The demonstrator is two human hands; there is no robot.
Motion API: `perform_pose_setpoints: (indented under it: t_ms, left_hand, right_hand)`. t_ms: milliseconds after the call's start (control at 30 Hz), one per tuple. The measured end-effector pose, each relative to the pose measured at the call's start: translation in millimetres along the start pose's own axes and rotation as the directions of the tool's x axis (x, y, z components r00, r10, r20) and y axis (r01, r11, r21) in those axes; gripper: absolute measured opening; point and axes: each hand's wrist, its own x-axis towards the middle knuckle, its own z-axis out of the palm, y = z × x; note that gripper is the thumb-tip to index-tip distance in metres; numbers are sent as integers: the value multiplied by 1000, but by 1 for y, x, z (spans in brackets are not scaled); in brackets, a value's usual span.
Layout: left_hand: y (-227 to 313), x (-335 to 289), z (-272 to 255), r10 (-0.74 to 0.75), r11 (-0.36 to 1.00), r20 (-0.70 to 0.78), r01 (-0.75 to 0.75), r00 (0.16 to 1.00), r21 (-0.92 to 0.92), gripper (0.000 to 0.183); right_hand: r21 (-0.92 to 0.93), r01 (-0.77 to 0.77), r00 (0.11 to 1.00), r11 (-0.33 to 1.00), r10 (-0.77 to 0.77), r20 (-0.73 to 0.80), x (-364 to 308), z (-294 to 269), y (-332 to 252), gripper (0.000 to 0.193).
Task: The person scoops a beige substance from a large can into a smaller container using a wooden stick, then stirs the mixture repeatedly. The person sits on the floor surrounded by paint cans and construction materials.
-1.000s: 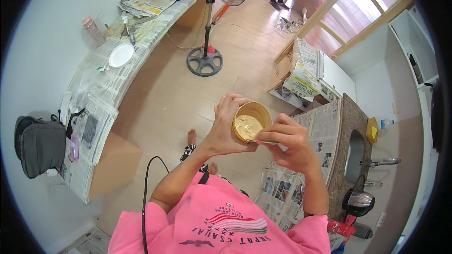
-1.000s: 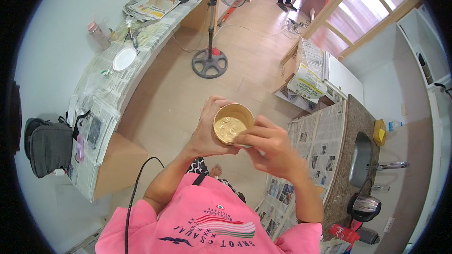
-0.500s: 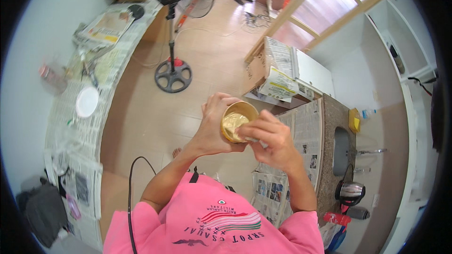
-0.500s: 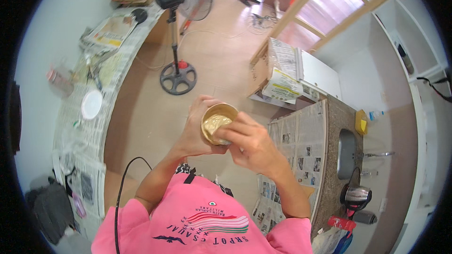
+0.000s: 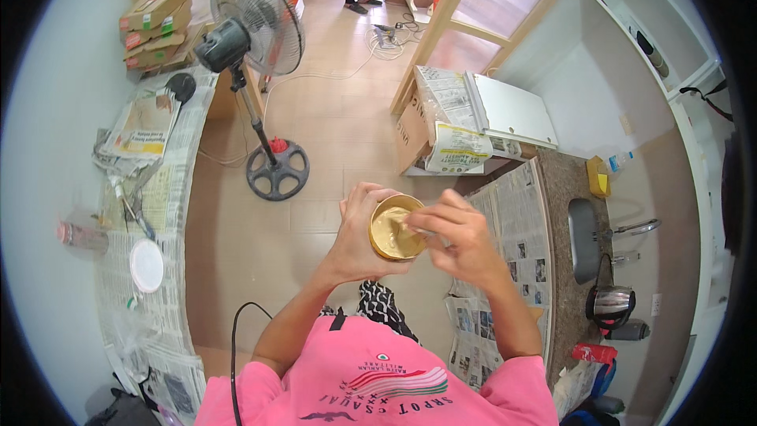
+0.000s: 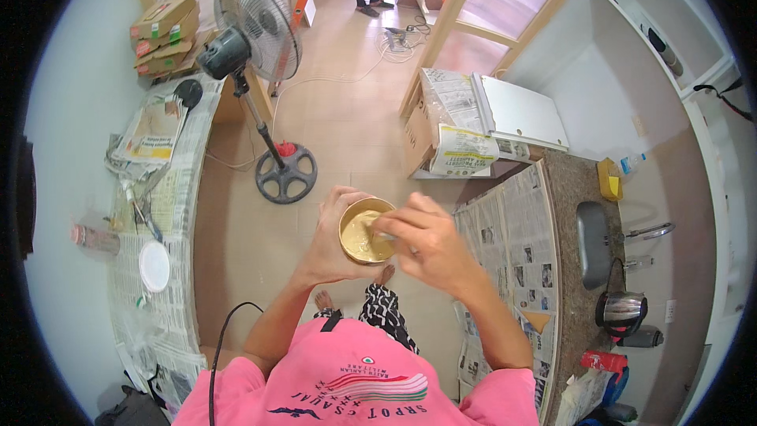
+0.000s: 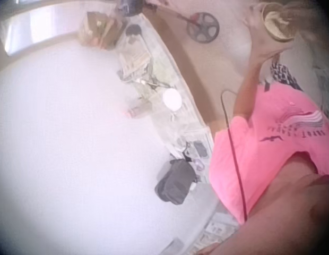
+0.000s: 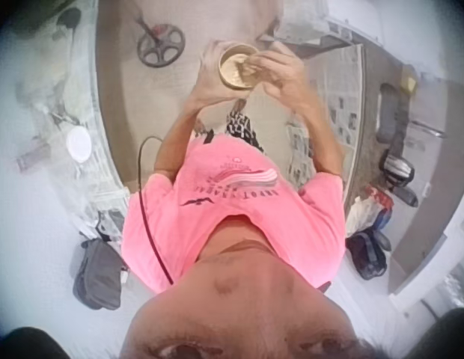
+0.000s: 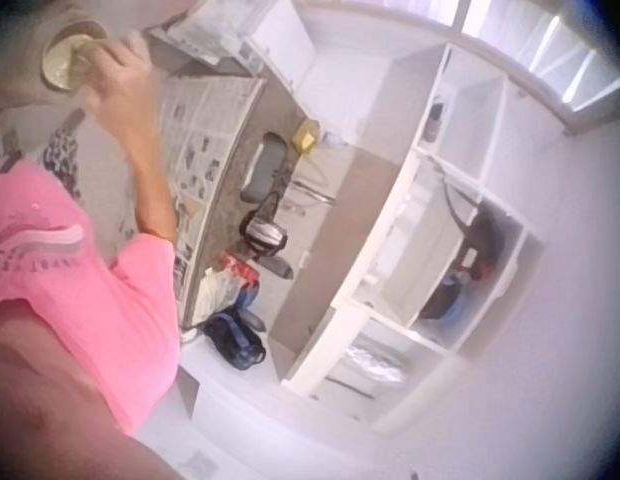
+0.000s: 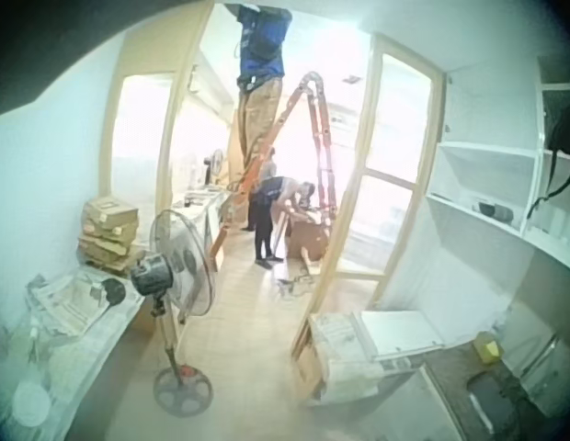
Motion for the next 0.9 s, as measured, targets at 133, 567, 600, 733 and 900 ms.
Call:
perform_pose_setpoints:
  t_ms: [133,567,600,733,900]
  left_hand:
    - [-16,40,16,-1,999,-9,1,1000,36,91]
    - [-44,186,83,4,999,-104,0,995,41,82]
    - [-49,196,86,-11,999,-82,14,997,35,84]
    - [-62,237,93,-26,997,-75,31,997,64,84]
    - [-92,300,102,10,999,-25,-9,1000,36,84]
  right_hand:
    - [150,36,998,988,-44,50,7,-18,43,39]
    - [1,31,999,1000,-31,8,57,-98,196,36]
    - [94,41,999,995,-41,-6,66,-98,202,37]
    - [100,95,995,990,-96,6,75,-106,236,39]
    - [32,9,997,999,-7,-83,109,-114,294,42]
